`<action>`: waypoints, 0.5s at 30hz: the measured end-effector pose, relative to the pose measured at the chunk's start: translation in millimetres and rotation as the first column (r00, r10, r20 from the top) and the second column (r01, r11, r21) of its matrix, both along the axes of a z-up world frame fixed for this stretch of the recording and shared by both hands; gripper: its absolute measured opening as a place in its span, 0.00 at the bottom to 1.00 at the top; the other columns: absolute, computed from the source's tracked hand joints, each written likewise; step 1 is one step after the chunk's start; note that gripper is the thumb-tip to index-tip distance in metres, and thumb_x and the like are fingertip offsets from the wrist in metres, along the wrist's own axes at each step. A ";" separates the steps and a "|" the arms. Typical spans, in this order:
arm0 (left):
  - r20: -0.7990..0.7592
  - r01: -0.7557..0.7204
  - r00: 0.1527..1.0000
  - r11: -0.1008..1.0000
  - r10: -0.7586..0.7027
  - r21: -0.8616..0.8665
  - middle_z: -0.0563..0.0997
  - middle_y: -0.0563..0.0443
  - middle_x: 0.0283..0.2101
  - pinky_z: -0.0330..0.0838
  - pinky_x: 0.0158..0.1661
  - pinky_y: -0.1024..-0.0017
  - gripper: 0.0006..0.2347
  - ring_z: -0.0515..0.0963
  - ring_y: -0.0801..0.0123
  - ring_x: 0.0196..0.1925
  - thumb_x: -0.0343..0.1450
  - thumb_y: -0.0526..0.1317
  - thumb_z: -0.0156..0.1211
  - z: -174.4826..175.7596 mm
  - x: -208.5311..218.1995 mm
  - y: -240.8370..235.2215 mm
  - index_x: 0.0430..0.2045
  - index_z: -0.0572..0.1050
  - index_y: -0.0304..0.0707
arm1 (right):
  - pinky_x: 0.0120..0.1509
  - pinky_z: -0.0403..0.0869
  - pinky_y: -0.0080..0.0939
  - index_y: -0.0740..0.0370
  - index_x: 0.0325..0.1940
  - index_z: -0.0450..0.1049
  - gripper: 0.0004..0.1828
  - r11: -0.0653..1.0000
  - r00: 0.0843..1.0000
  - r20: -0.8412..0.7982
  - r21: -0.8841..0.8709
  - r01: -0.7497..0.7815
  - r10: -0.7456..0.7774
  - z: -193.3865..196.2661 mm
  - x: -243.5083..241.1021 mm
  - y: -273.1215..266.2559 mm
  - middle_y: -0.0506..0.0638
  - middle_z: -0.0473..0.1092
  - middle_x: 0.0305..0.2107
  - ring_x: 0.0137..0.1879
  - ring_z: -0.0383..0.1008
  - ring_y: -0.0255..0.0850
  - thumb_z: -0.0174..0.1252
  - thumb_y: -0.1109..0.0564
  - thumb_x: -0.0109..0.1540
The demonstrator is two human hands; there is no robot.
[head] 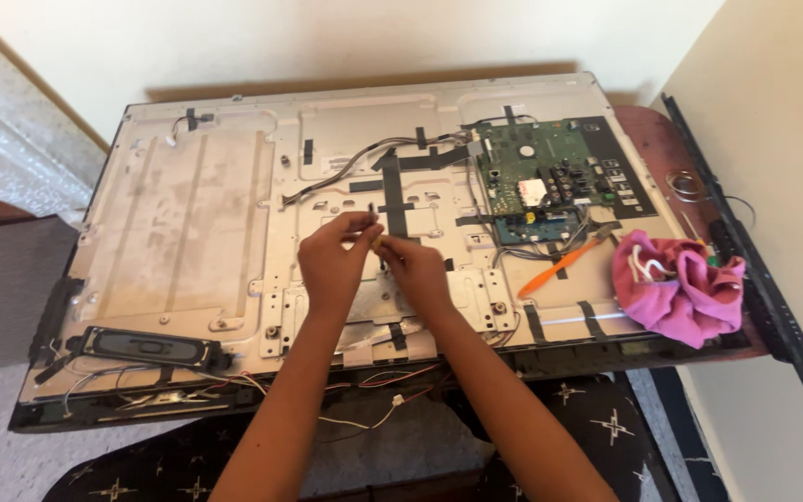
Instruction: The person cleans the internal components of a disassembled television using a brush and cloth, then uses a screwdriver to remove and reattach screws on the circuit board and metal chassis.
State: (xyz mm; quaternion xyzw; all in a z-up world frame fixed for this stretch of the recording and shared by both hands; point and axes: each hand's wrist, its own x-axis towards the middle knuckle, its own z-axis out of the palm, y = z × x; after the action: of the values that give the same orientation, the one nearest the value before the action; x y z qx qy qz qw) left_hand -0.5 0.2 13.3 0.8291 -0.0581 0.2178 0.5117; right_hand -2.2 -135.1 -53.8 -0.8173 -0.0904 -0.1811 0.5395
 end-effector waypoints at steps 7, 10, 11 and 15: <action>-0.048 -0.013 0.999 1.000 0.014 0.024 0.88 0.52 0.34 0.77 0.32 0.74 0.09 0.88 0.70 0.30 0.66 0.42 0.72 9.2 -14.4 -1.4 0.34 0.85 0.39 | 0.37 0.72 0.45 0.58 0.52 0.80 0.12 0.993 0.986 -0.160 -0.096 -0.066 0.050 17.4 -7.3 -4.9 0.61 0.76 0.26 0.30 0.77 0.51 0.60 0.54 0.67; -0.074 0.018 0.997 0.992 -0.009 0.123 0.89 0.51 0.39 0.78 0.36 0.70 0.11 0.89 0.67 0.34 0.68 0.42 0.69 15.7 -24.7 -5.4 0.42 0.85 0.45 | 0.38 0.73 0.43 0.59 0.52 0.79 0.11 0.992 0.991 -0.090 -0.077 -0.103 0.096 19.3 -9.7 -7.2 0.58 0.77 0.28 0.32 0.78 0.48 0.57 0.56 0.68; -0.058 0.032 0.998 0.982 -0.021 0.188 0.87 0.48 0.42 0.77 0.40 0.68 0.16 0.87 0.64 0.39 0.68 0.43 0.68 16.1 -29.0 -7.7 0.49 0.81 0.45 | 0.39 0.74 0.42 0.58 0.54 0.78 0.13 0.996 0.996 -0.013 -0.023 -0.086 0.085 19.1 -8.1 -7.7 0.56 0.78 0.31 0.35 0.79 0.46 0.56 0.57 0.67; 0.027 0.121 0.990 0.937 -0.138 0.328 0.79 0.40 0.56 0.71 0.55 0.58 0.27 0.77 0.52 0.58 0.71 0.46 0.65 0.4 -44.8 -10.8 0.66 0.68 0.43 | 0.45 0.77 0.39 0.58 0.55 0.76 0.11 0.983 0.971 0.231 0.183 0.017 -0.060 19.4 9.9 -26.5 0.50 0.79 0.36 0.41 0.80 0.38 0.51 0.57 0.71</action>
State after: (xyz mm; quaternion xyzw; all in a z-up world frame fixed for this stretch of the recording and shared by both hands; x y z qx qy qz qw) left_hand -45.3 -10.6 13.7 0.8909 -0.1602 0.1913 0.3795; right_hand 7.7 -161.7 -34.4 -0.7395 -0.1212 -0.2947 0.5929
